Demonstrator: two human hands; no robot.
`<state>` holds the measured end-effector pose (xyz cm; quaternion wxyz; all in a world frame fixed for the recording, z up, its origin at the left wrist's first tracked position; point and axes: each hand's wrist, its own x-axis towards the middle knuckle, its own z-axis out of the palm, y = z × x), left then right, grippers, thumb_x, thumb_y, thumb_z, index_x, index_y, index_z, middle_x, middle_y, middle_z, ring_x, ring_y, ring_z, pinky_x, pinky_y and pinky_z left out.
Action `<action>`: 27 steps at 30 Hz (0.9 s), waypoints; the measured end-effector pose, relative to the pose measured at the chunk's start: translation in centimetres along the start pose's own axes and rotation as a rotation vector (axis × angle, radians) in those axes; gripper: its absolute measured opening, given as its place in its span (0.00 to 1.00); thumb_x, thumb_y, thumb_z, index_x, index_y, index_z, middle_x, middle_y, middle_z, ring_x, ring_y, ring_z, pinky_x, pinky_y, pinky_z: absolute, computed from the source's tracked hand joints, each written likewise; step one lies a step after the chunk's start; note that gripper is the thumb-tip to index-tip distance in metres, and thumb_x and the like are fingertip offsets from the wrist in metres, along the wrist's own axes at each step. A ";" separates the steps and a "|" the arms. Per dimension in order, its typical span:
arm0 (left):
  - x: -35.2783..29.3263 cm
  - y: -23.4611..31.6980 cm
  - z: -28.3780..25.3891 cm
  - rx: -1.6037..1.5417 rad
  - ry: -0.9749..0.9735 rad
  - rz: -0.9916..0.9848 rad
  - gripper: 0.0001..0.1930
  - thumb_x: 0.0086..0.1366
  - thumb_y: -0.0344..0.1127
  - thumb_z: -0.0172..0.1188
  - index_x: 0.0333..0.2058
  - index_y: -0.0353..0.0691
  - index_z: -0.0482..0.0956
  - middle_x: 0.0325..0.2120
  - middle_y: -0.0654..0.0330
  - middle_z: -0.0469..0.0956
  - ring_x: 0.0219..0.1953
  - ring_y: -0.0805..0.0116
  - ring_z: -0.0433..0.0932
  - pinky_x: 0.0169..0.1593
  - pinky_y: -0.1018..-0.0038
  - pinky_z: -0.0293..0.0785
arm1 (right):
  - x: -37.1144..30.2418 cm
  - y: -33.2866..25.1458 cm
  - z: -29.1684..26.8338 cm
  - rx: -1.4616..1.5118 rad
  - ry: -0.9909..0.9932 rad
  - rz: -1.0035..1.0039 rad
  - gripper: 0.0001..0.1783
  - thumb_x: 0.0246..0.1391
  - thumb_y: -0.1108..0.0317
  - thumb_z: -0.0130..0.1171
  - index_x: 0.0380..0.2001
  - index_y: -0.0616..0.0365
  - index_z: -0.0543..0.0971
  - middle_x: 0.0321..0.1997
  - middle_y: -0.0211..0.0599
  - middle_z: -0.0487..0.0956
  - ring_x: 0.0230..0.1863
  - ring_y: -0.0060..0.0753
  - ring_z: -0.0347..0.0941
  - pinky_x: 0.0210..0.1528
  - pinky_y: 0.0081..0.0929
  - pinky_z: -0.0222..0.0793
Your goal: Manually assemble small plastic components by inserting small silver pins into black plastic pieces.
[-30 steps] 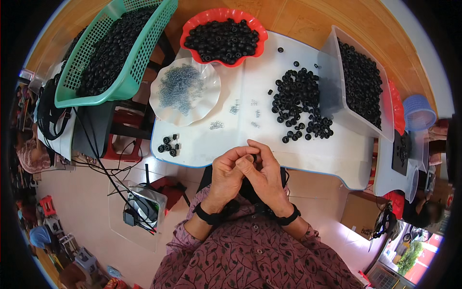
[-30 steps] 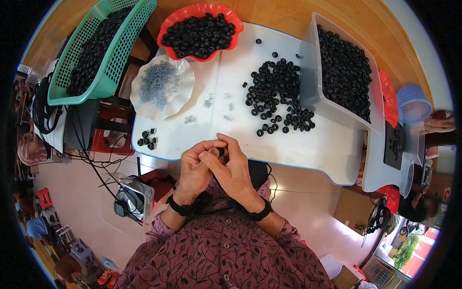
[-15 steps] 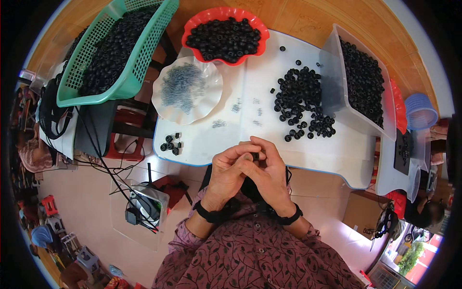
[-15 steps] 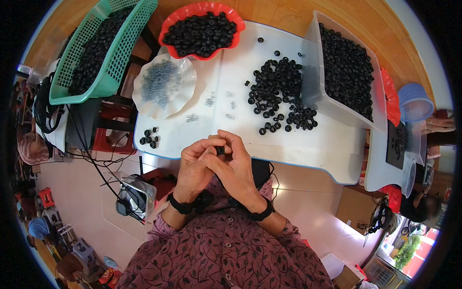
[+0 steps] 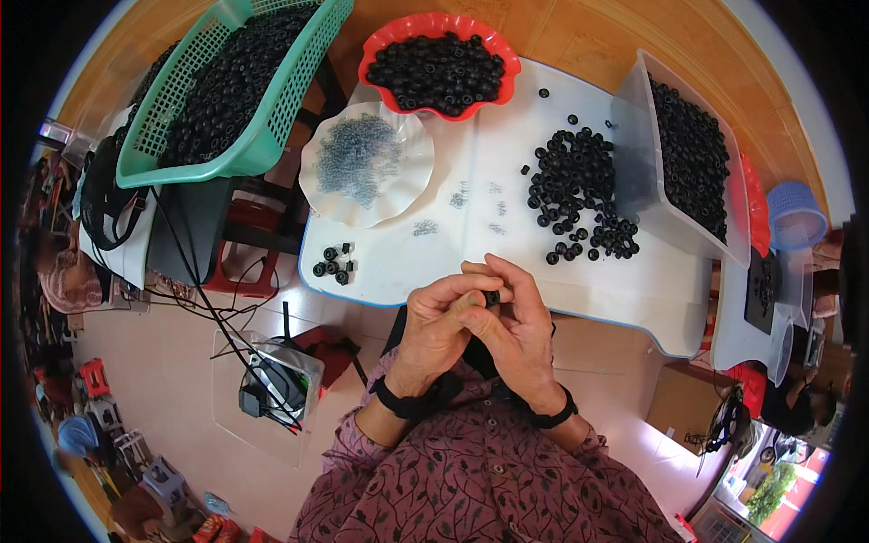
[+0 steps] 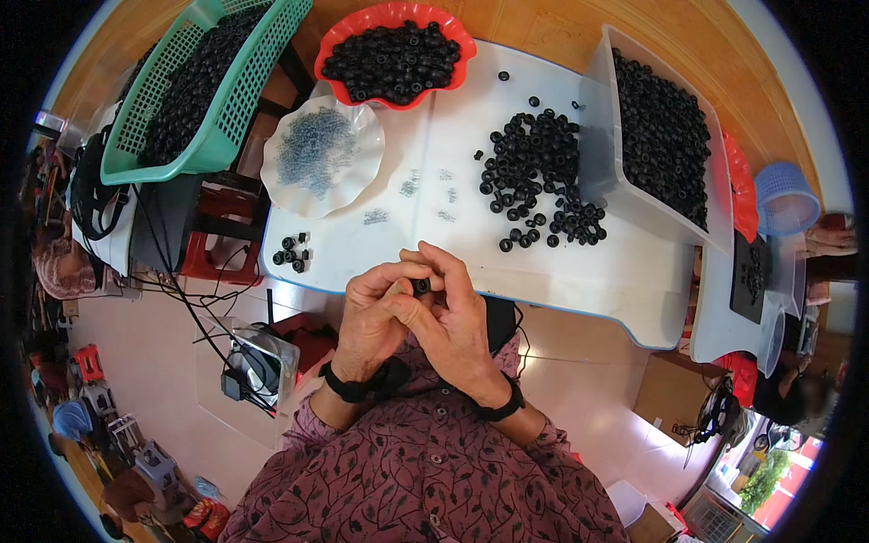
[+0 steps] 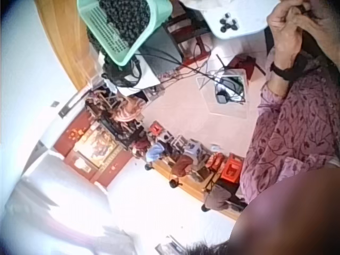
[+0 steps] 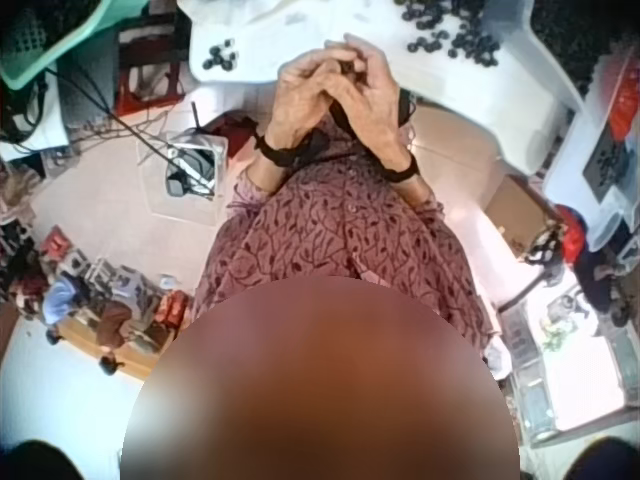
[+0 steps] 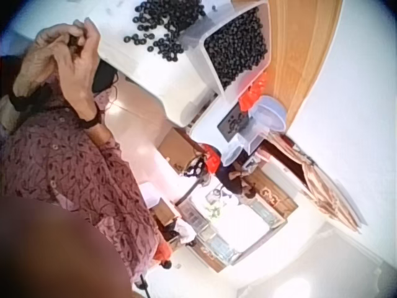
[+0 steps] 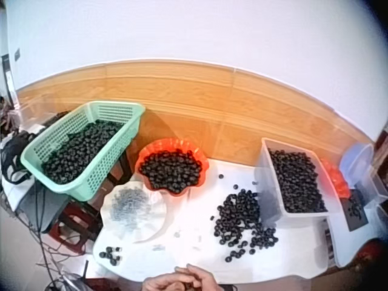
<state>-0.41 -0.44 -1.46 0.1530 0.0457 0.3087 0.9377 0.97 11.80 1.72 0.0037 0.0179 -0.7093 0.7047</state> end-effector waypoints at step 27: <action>-1.1 1.7 0.8 -0.218 0.039 0.007 0.17 0.66 0.38 0.56 0.46 0.31 0.75 0.35 0.52 0.77 0.27 0.78 0.70 0.36 0.76 0.83 | -1.9 -1.8 1.0 -0.049 -0.090 -0.054 0.39 0.49 0.74 0.66 0.60 0.67 0.58 0.53 0.53 0.73 0.53 0.38 0.73 0.56 0.33 0.68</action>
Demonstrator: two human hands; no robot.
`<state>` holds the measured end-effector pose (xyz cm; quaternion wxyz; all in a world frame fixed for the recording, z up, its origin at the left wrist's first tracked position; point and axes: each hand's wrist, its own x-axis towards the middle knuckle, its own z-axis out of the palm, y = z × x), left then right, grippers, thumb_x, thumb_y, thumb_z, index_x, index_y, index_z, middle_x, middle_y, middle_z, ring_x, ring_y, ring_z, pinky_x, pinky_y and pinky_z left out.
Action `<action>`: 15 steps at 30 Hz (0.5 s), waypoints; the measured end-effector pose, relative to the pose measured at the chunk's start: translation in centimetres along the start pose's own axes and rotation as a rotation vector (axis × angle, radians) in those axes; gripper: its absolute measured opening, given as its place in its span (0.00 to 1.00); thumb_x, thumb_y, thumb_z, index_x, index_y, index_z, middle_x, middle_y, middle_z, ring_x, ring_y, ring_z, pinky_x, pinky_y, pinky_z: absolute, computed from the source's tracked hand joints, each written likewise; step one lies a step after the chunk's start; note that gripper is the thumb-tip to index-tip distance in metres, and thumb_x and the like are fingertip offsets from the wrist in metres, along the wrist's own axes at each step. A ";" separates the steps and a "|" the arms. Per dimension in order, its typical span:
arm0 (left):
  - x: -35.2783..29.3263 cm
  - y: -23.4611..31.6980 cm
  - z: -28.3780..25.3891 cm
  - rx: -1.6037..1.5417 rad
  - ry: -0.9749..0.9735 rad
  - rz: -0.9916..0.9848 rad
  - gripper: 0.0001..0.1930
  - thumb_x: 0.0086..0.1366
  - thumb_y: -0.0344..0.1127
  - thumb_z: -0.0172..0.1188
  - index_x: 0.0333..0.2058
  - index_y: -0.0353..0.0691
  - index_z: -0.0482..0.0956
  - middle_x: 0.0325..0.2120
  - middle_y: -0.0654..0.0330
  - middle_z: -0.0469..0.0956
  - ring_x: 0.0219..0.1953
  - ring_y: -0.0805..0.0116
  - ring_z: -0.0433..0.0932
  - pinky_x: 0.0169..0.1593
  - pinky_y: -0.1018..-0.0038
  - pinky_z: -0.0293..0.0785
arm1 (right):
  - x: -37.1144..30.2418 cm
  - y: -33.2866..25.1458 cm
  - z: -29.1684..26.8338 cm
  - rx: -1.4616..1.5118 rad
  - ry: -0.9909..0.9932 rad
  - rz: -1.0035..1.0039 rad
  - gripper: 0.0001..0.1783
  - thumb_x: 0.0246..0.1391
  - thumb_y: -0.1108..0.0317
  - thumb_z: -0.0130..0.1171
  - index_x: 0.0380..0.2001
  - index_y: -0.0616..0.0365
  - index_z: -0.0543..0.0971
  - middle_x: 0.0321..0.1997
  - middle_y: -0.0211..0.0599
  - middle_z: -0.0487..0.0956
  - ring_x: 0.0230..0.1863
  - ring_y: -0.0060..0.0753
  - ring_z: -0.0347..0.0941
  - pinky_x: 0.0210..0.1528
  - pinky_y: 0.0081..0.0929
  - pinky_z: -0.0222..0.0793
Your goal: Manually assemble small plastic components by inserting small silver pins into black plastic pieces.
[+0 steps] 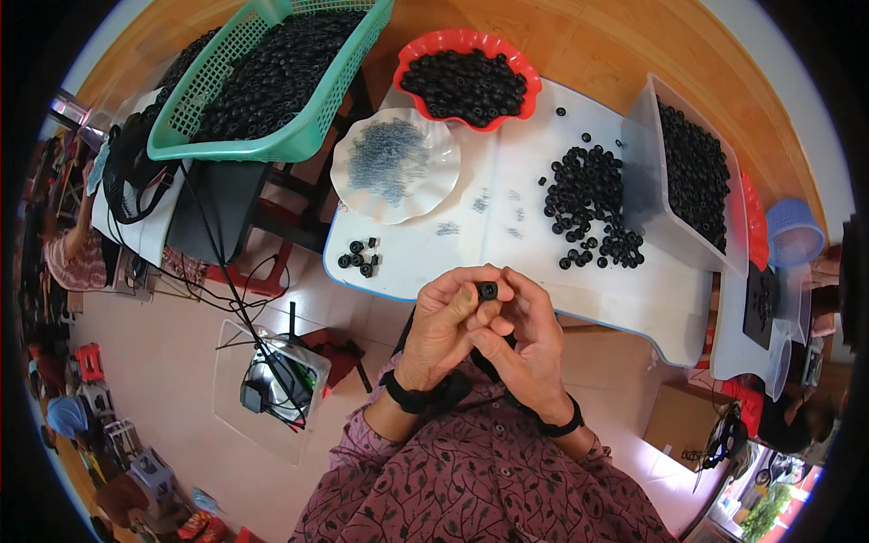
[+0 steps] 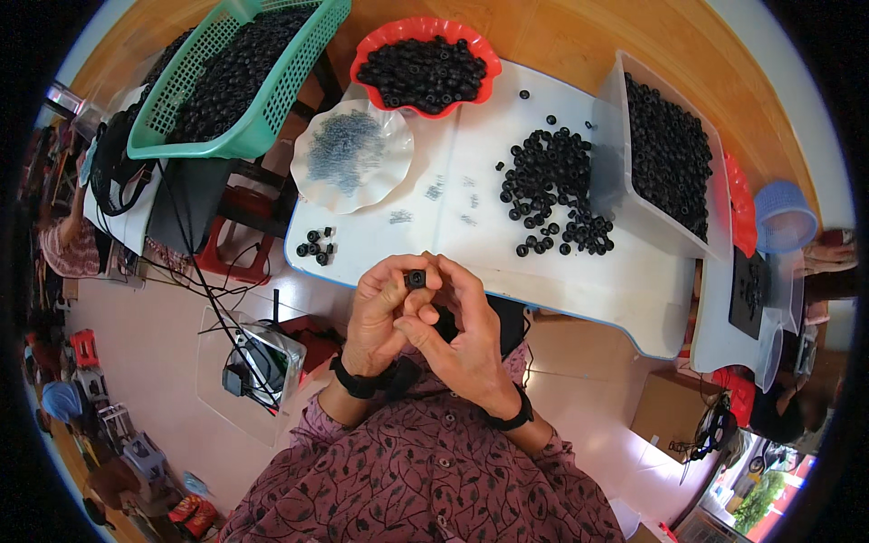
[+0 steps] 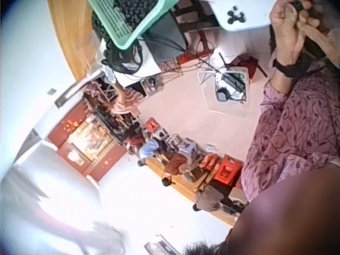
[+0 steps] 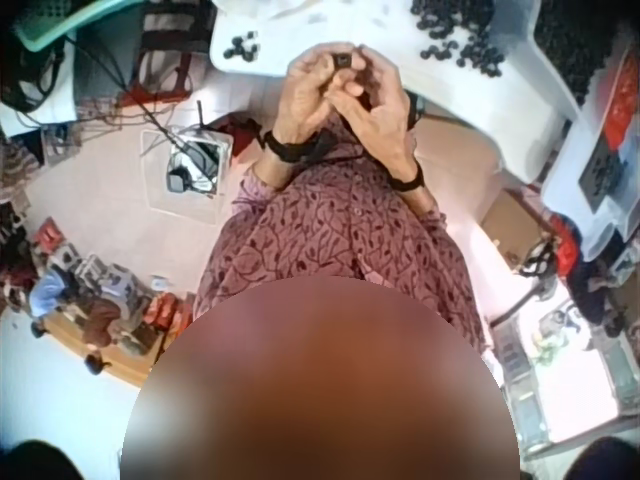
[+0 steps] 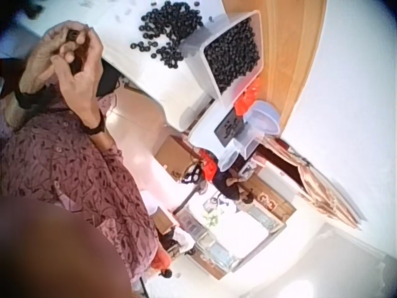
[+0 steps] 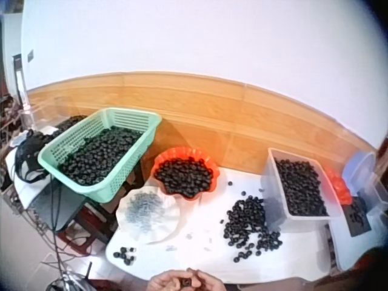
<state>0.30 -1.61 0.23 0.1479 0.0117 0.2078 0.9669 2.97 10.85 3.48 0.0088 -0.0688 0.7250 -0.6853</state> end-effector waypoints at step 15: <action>-0.4 0.0 -0.1 0.175 0.065 0.072 0.11 0.68 0.32 0.54 0.43 0.30 0.75 0.32 0.55 0.77 0.27 0.78 0.70 0.33 0.76 0.81 | 0.4 -0.9 -0.1 -0.074 0.028 -0.158 0.29 0.53 0.74 0.62 0.58 0.65 0.66 0.55 0.45 0.71 0.51 0.31 0.73 0.53 0.27 0.70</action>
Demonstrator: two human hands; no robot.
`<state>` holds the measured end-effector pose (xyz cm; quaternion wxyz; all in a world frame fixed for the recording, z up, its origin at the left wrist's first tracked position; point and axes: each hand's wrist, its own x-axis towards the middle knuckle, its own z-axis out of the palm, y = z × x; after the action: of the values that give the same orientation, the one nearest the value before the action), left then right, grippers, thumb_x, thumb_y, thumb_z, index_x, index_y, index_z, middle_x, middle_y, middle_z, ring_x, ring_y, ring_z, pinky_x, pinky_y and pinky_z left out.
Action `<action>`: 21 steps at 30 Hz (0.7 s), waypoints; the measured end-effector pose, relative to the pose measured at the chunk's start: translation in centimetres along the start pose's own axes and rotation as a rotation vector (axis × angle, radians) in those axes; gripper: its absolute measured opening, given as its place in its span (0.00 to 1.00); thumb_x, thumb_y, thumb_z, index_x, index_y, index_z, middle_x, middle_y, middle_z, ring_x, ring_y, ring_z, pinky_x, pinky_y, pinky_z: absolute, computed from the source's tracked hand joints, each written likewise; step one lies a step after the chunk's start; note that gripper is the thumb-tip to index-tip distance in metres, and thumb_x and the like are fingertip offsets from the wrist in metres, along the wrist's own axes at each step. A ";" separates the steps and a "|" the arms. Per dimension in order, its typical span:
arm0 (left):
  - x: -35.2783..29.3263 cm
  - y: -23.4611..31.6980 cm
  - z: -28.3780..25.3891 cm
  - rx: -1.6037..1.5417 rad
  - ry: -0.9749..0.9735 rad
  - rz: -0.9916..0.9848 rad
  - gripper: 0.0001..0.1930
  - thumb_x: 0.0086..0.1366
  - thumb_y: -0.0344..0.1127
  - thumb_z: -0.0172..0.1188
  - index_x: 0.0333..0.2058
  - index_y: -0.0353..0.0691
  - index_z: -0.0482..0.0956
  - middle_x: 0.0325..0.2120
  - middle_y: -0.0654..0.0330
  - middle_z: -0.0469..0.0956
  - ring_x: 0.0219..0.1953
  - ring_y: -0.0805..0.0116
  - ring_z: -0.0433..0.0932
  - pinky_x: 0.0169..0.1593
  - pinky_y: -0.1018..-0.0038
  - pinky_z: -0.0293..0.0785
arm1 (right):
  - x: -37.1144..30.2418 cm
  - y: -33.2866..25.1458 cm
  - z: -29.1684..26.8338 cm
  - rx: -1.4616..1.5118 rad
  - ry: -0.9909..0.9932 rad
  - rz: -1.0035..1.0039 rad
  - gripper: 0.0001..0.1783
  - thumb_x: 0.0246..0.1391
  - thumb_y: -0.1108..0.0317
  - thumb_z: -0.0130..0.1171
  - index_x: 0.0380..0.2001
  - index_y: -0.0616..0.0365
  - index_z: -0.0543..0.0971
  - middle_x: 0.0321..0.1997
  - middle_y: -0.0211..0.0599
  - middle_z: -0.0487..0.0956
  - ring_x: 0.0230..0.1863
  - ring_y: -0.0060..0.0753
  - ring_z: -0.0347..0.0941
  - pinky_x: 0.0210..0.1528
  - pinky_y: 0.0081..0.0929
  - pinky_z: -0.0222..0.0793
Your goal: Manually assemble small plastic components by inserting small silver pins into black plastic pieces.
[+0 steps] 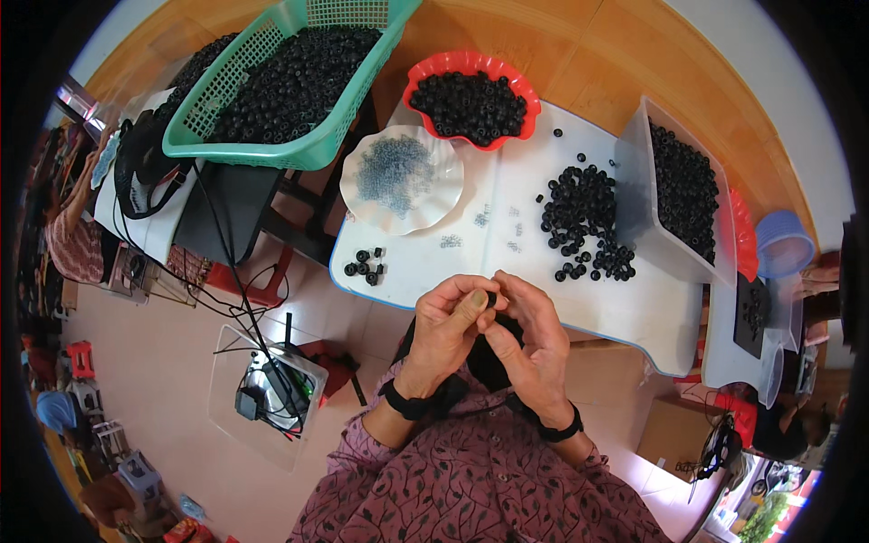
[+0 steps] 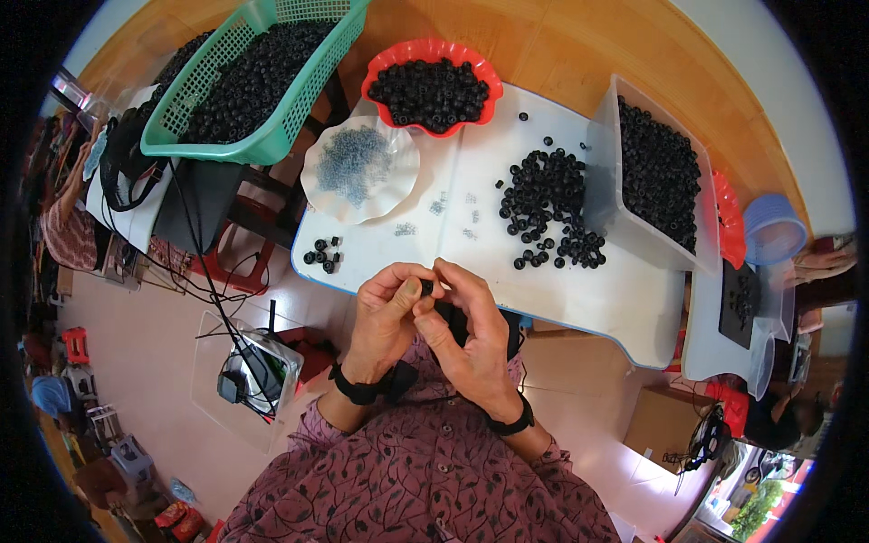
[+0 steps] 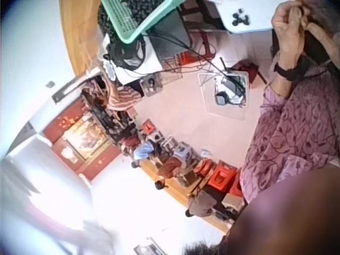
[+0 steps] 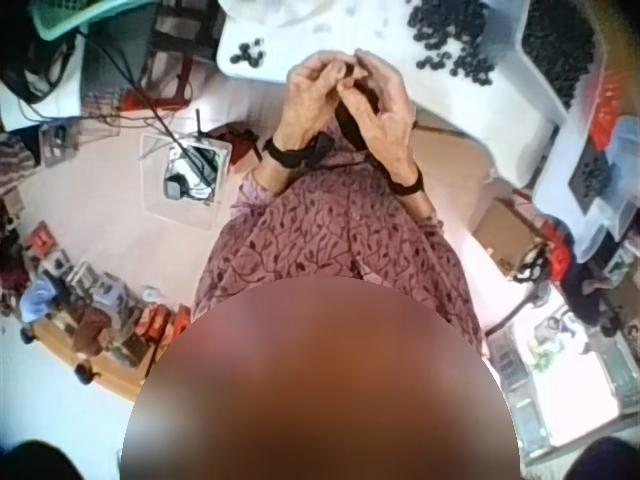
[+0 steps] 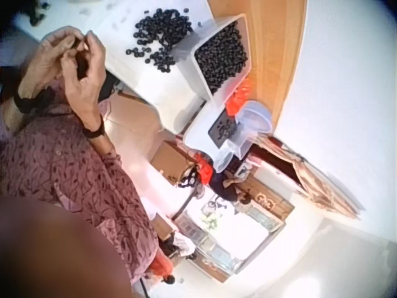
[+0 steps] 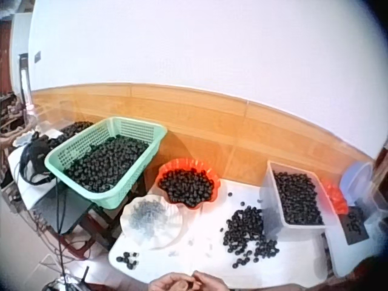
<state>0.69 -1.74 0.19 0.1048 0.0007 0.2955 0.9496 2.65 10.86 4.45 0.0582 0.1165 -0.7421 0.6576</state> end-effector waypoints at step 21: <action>-1.3 1.5 2.0 0.580 -0.059 0.230 0.15 0.55 0.21 0.66 0.43 0.29 0.79 0.32 0.59 0.77 0.31 0.75 0.80 0.36 0.83 0.77 | 0.2 -0.7 -0.7 0.032 0.156 -0.011 0.06 0.59 0.78 0.54 0.39 0.64 0.77 0.45 0.37 0.75 0.41 0.20 0.73 0.40 0.15 0.71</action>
<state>1.82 -2.10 2.75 0.0004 0.0914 0.5488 0.8309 2.61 11.46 5.30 0.1177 0.0696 -0.7240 0.6761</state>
